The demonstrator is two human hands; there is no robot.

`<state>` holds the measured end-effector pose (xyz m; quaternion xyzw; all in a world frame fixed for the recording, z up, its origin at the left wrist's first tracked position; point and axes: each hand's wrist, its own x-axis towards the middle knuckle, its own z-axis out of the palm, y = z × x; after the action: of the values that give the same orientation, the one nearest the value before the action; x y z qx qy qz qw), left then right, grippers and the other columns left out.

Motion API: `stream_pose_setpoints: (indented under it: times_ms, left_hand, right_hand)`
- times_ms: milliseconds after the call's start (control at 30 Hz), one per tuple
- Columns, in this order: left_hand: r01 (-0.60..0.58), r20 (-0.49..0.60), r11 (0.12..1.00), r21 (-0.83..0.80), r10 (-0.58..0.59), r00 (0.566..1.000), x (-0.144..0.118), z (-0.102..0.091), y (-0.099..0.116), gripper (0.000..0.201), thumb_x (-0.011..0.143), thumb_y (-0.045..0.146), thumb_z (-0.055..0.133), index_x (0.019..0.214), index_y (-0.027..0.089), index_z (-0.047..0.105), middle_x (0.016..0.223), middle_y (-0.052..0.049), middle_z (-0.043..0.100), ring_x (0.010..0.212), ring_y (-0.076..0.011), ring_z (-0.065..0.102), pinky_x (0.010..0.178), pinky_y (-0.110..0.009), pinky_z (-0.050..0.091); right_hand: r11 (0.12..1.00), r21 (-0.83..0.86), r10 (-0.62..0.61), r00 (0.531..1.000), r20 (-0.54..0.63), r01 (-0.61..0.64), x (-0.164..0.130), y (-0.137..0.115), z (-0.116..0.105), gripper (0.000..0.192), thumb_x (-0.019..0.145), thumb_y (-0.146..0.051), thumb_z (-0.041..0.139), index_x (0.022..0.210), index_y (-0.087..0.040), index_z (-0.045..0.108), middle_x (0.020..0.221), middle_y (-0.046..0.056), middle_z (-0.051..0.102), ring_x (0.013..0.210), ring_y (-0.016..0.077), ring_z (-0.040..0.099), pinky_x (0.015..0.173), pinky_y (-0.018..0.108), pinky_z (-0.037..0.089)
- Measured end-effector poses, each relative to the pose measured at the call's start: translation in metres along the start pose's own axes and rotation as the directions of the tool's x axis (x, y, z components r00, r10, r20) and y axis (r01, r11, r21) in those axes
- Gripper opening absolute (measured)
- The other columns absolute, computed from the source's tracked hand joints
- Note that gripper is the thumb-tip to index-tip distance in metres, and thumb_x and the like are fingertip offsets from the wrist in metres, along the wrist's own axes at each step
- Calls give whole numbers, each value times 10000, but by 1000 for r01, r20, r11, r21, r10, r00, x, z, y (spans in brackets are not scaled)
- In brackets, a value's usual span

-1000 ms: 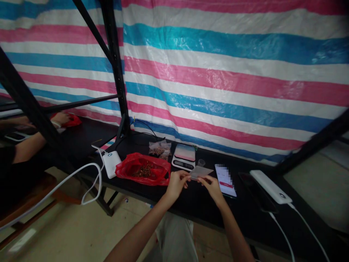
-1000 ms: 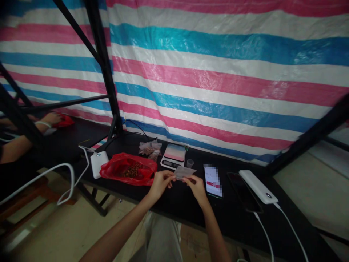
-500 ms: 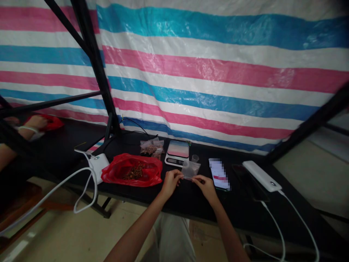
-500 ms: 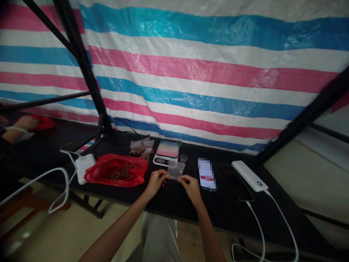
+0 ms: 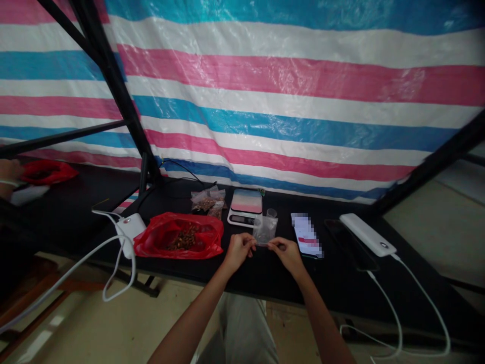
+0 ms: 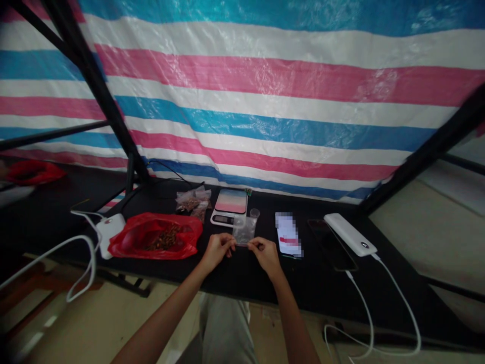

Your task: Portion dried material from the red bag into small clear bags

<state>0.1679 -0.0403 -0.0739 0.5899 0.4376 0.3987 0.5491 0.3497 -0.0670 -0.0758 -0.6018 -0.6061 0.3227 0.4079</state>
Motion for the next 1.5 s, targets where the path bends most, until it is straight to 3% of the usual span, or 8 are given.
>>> stream_pose_setpoints:
  times_ms: [200,400,533,767,1067,1233,1500]
  left_hand:
    - [-72,53,996,44,70,996,-1,1,3,213,775,337,527,750,129,562,584,10,583,436,-61,493,425,-161,406]
    - [-96,151,992,80,84,985,-4,0,6,203,768,318,553,775,124,613,620,-5,609,444,-58,478,412,-153,364]
    - [-94,126,988,121,78,989,-6,0,8,181,775,249,524,693,123,623,575,10,580,408,-47,439,401,-151,338]
    - [-55,159,987,151,30,987,-6,0,9,134,757,236,534,709,127,596,529,36,534,383,-52,425,386,-160,328]
    - [-198,224,956,218,148,963,-10,0,7,158,795,158,444,687,147,559,533,47,469,435,-58,421,460,-162,324]
    - [-224,188,928,299,173,967,-9,1,6,166,814,199,458,712,150,579,594,21,550,520,-86,486,537,-178,355]
    - [-230,200,884,407,160,967,-10,1,12,166,824,251,473,749,169,596,685,-2,615,647,-127,556,612,-201,368]
  right_hand:
    - [986,-134,-113,991,-67,103,-2,0,0,238,775,-396,530,783,-178,626,697,18,627,523,119,517,501,229,393]
    - [967,-198,-152,987,44,158,-3,-2,0,200,748,-380,573,743,-195,649,703,9,632,519,111,497,522,229,396]
    - [956,-255,-136,988,67,148,-4,-5,1,190,741,-369,586,742,-205,682,690,13,651,537,120,497,523,233,375]
    - [964,-203,-161,985,55,169,-4,-5,2,166,742,-330,590,718,-195,684,651,9,629,544,121,496,509,229,349]
    - [975,-149,-163,986,39,167,-11,-19,2,150,744,-280,573,671,-189,667,614,5,590,504,108,458,485,223,340]
    - [982,-148,-114,993,18,116,-14,-17,5,151,741,-280,577,689,-163,657,555,-2,576,475,101,458,453,209,331]
    - [999,-21,-34,994,100,37,-11,-16,7,213,753,-343,587,761,-149,676,612,21,643,530,127,561,488,209,402]
